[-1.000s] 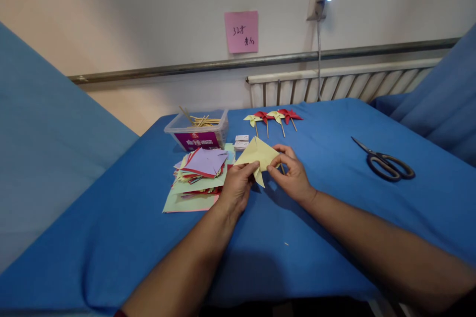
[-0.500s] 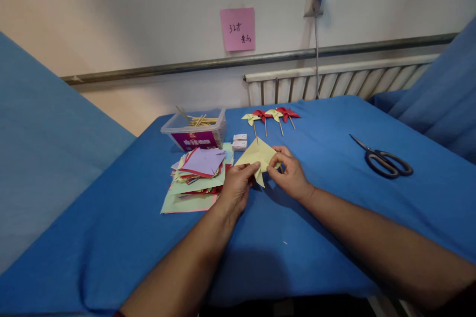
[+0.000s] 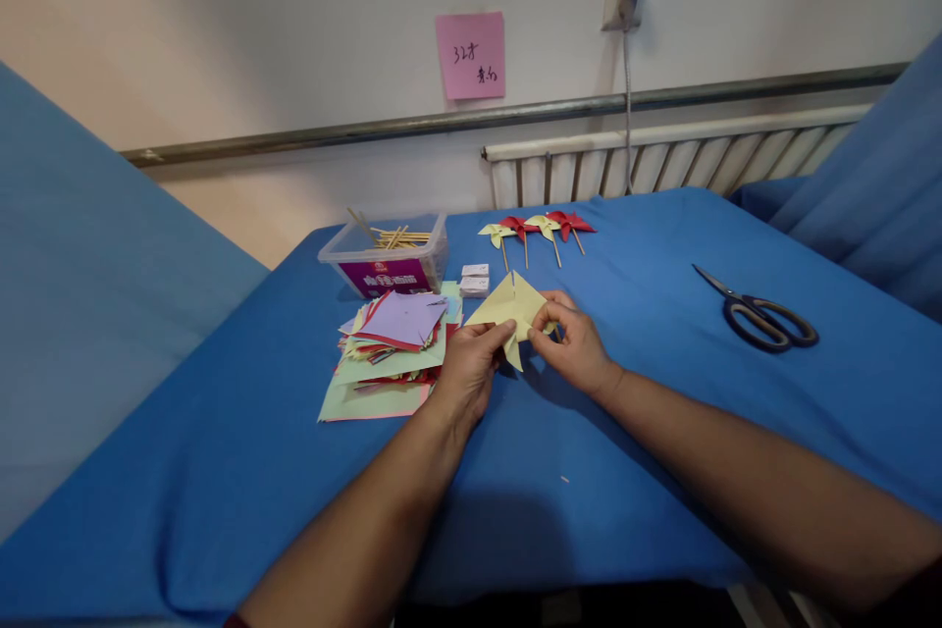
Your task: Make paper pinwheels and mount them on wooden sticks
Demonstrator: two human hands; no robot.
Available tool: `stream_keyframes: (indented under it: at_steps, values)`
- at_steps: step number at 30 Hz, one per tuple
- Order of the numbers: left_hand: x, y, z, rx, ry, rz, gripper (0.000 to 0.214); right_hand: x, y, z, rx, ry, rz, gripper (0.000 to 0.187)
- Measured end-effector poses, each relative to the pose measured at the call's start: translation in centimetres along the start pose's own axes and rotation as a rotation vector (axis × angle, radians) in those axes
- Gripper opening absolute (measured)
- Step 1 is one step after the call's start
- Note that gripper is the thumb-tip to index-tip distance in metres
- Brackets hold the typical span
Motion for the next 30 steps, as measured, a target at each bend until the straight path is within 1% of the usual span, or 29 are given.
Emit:
stream_keyframes:
  at_steps: [11,17,22,23,24,27,28,30]
  values:
    - [-0.1,-0.1,0.0,0.025,-0.010,-0.003,0.027,-0.1,-0.1,0.0,0.004,0.007,-0.002,0.007]
    - [0.1,0.0,0.1,0.044,0.009,-0.026,0.026,-0.1,-0.2,0.0,-0.003,0.012,-0.008,0.007]
    - [0.2,0.0,0.3,0.124,-0.044,-0.065,0.025,-0.2,-0.3,-0.1,0.032,0.027,-0.038,0.008]
    - [0.2,-0.1,0.3,0.141,-0.058,-0.074,0.025,-0.2,-0.3,-0.1,0.083,0.015,-0.069,0.007]
    - [0.2,-0.2,0.3,0.156,-0.065,-0.078,0.024,-0.2,-0.4,-0.1,0.158,-0.004,-0.122,0.010]
    - [0.1,-0.7,0.4,0.205,-0.062,-0.073,0.023,0.1,-0.6,-0.2,0.417,-0.060,-0.347,0.030]
    - [0.0,-0.9,0.4,0.230,-0.057,-0.068,0.023,0.2,-0.6,-0.2,0.485,-0.045,-0.418,0.033]
    - [-0.3,-1.4,0.3,0.289,-0.053,-0.060,0.023,0.4,-0.7,-0.2,0.579,0.056,-0.541,0.034]
Point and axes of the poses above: each hand's wrist, its own x-axis towards the middle knuckle, its own z-axis out of the back of the hand, y = z × x, the point moved 1 cm from there along x, towards the middle knuckle, and after that the axes turned 8 degrees about -y, right-handed, at the moved point
